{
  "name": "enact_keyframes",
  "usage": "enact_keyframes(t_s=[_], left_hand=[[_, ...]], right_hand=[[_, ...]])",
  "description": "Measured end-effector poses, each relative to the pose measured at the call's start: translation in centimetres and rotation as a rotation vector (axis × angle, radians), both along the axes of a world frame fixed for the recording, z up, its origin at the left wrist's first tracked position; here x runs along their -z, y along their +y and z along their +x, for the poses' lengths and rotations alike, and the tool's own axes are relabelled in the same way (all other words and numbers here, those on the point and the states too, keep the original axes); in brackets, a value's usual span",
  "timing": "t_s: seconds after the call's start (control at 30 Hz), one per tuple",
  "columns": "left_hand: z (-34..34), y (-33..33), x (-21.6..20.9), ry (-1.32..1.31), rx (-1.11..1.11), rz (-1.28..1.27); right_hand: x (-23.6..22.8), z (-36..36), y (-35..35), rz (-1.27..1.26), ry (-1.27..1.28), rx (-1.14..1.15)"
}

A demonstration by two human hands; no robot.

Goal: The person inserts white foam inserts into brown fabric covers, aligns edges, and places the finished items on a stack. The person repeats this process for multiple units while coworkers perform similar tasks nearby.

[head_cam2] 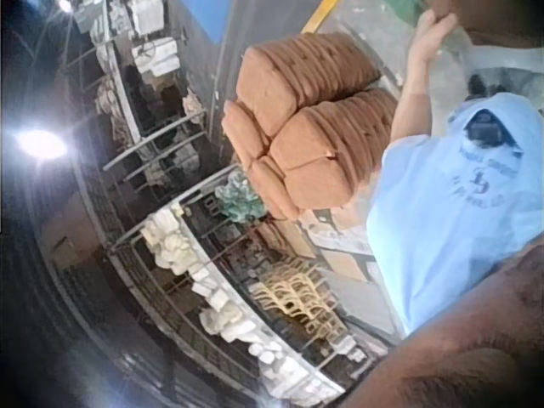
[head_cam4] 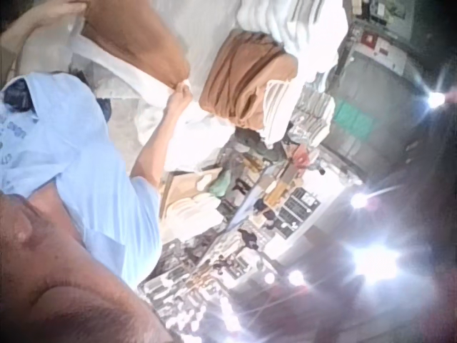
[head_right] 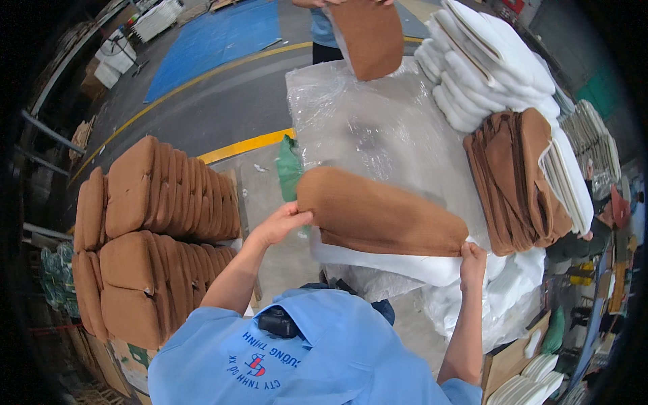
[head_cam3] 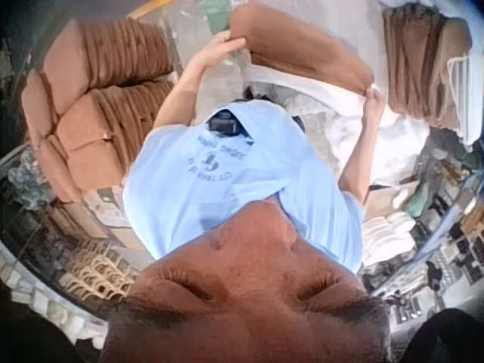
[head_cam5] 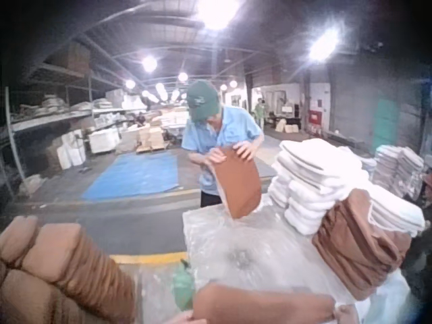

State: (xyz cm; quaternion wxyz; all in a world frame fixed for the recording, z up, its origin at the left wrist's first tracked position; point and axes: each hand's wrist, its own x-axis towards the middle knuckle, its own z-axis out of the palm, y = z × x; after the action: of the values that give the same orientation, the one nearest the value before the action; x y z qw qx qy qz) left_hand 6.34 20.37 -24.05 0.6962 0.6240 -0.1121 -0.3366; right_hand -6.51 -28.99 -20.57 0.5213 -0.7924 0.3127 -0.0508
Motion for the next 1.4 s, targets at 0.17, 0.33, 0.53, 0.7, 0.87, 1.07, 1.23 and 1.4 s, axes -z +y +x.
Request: enact_keyframes(t_s=[0.17, 0.33, 0.53, 0.7, 0.87, 1.07, 1.23, 1.4], left_hand=[[1.0, -1.0, -1.6, -0.044, 0.103, 0.068], [-1.9, -3.1, -0.4, -0.106, 0.093, 0.031], [-5.7, -3.0, 3.3, -0.272, 0.078, 0.149], [-8.2, -2.2, 3.6, -0.195, 0.028, 0.118], [-9.7, -1.9, 4.3, -0.229, -0.056, 0.122], [-9.1, -2.6, 5.2, -0.324, -0.075, 0.116], [-8.5, -3.2, 3.8, -0.458, -0.170, 0.147], [-6.8, -2.7, 3.6, -0.300, -0.109, 0.100]], right_hand=[[0.2, -1.8, -0.5, 0.028, 0.008, 0.068], [0.1, -4.3, 0.0, -0.128, 0.045, 0.086], [-6.2, -6.5, -1.9, -0.401, 0.365, -0.438], [-13.2, 1.6, 2.0, -0.772, -0.080, -0.667], [-8.9, 13.3, 14.8, -0.111, 0.289, -1.075], [-4.4, 16.0, 23.4, 0.113, 0.460, -1.267], [-10.3, 14.5, 16.9, 0.238, 0.003, -1.032], [-16.5, 9.3, 13.7, 0.026, -0.212, -0.977]])
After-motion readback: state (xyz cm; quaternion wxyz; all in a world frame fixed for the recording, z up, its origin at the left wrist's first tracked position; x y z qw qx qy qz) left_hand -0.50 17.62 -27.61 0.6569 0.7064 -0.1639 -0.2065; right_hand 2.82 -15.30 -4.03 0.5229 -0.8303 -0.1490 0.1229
